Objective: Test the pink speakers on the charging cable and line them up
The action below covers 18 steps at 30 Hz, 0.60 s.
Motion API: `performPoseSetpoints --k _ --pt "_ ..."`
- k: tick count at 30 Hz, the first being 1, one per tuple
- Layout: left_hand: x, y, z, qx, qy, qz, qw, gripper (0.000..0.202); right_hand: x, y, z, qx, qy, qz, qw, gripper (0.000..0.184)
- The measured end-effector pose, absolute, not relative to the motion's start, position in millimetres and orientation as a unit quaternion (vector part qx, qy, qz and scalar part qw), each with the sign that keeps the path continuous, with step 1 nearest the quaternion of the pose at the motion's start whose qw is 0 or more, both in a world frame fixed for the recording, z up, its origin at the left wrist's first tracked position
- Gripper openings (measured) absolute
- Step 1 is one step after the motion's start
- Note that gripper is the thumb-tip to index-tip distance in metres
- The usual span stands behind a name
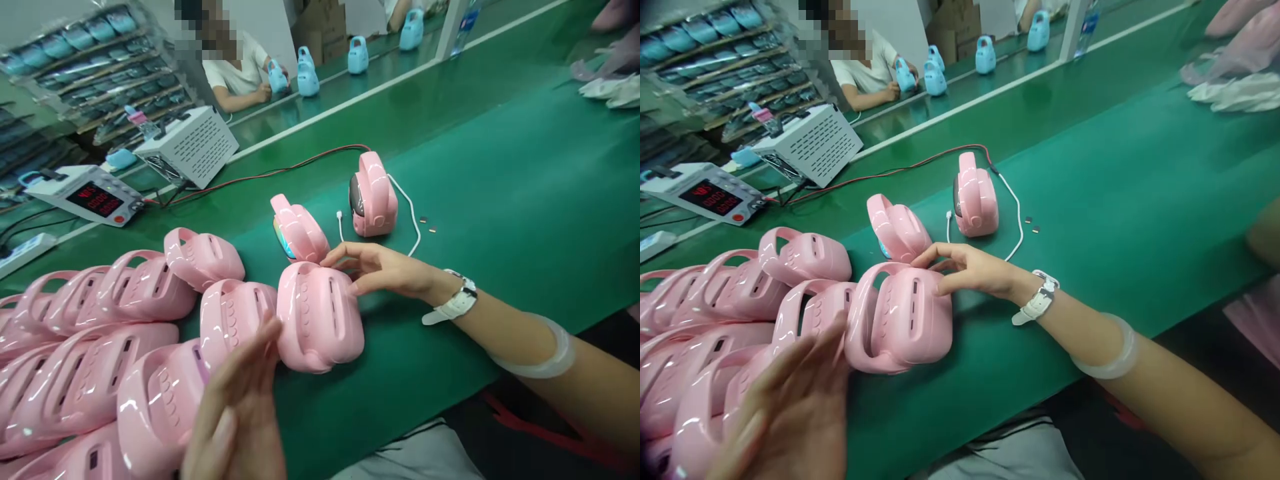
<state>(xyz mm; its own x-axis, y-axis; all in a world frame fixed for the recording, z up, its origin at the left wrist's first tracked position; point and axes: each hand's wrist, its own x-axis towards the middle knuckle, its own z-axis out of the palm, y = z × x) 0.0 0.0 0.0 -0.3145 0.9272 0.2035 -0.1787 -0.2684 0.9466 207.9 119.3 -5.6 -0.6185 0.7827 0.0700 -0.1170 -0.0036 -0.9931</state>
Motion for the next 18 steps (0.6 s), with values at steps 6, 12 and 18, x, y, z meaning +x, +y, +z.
performPoseSetpoints --k 6,12,18 --pt "33.2 23.2 12.5 0.34 0.415 0.725 0.433 0.035 194.8 108.0 -13.1 -0.229 -0.597 0.676 0.367 0.064" --pt "23.8 16.5 -5.6 0.39 0.458 0.693 0.397 0.029 190.4 100.8 -14.3 -0.201 -0.606 0.668 0.383 0.059" --pt "15.1 19.7 -28.1 0.487 0.474 0.576 0.455 0.053 188.3 90.5 -9.9 -0.147 -0.652 0.638 0.382 0.051"
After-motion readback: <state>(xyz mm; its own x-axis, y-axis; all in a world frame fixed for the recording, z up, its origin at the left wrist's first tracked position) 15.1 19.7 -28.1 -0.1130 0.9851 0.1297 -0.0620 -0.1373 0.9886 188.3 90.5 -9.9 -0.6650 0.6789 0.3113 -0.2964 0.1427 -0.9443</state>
